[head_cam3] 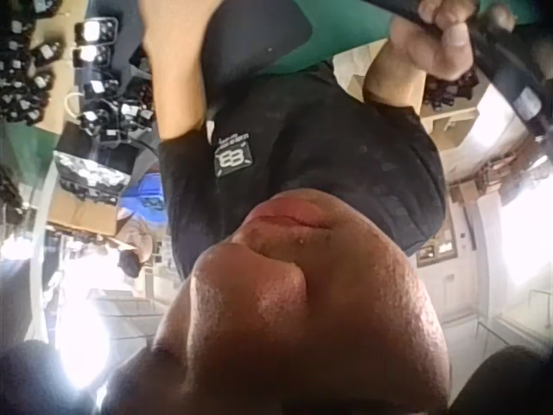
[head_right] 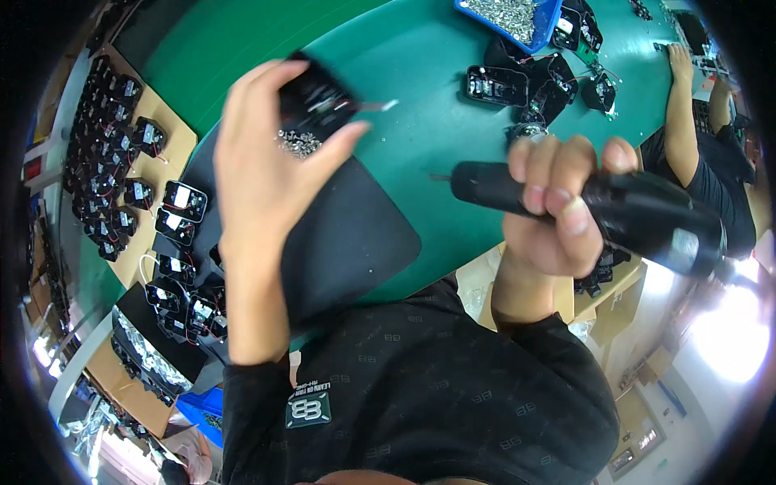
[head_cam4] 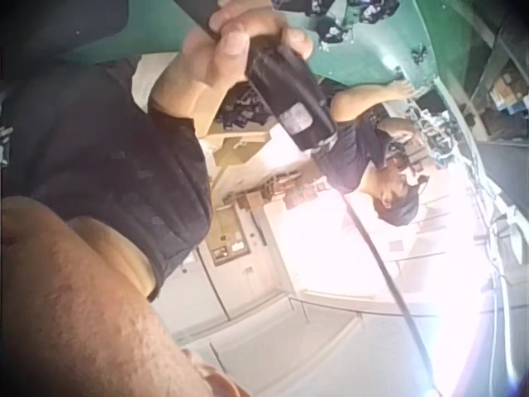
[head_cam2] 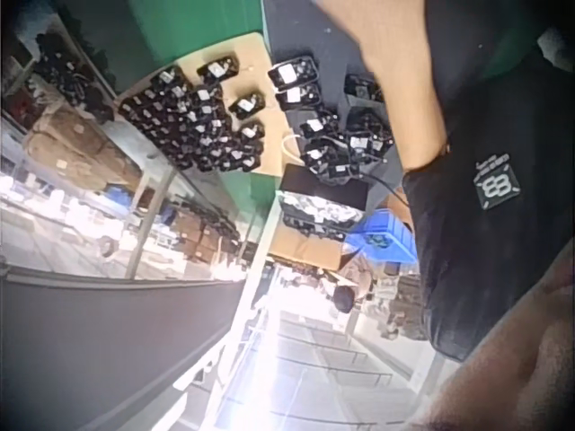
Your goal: The person uses a power screwdriver to fasten screws into small black electronic devices on a green workbench. They repeatedly pick up devices, align them with metal brackets, and drive screws to secure the components. The person handles multiple units sequentially, moving finished items aside.
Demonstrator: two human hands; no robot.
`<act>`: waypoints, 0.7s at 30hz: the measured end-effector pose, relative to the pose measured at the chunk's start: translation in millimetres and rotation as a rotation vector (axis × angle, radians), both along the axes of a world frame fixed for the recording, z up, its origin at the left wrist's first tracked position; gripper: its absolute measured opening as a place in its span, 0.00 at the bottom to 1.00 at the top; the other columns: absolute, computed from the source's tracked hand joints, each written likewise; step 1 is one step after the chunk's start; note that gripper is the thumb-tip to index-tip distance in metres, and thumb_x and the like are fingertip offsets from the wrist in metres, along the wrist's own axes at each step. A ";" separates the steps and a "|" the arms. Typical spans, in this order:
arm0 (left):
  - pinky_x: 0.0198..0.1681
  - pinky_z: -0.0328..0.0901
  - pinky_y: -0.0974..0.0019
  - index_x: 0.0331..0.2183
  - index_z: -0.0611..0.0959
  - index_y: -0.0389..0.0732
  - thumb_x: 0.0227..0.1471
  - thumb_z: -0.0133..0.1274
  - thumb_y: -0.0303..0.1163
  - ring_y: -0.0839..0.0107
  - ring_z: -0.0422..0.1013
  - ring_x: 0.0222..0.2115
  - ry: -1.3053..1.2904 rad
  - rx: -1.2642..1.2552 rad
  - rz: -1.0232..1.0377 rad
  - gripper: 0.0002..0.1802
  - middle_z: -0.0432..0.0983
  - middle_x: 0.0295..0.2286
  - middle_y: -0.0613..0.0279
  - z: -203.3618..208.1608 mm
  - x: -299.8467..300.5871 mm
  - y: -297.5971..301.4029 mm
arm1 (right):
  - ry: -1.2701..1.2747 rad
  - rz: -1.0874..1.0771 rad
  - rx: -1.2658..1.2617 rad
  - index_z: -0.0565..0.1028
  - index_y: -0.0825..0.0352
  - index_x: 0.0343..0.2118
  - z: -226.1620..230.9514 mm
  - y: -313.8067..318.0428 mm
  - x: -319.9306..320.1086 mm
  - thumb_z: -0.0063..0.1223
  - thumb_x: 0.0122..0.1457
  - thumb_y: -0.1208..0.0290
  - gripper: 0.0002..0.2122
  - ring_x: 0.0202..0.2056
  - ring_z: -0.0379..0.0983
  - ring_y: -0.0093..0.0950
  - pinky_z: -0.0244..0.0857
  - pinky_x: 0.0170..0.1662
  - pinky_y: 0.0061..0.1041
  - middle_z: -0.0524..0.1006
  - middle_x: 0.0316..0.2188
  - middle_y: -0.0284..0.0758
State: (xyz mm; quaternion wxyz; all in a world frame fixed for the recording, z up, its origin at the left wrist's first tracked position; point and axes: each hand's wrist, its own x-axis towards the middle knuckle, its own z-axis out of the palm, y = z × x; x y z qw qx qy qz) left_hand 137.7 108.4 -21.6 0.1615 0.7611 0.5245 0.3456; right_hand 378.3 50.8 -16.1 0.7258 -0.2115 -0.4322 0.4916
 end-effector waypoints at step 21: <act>0.55 0.61 0.55 0.56 0.69 0.41 0.32 0.67 0.25 0.50 0.64 0.52 0.230 -0.447 0.146 0.45 0.65 0.53 0.49 -0.1 -115.9 -98.3 | -0.099 -0.066 -0.012 0.61 0.64 0.53 -40.3 84.7 -134.5 0.49 0.57 0.74 0.20 0.30 0.67 0.28 0.62 0.45 0.42 0.71 0.27 0.34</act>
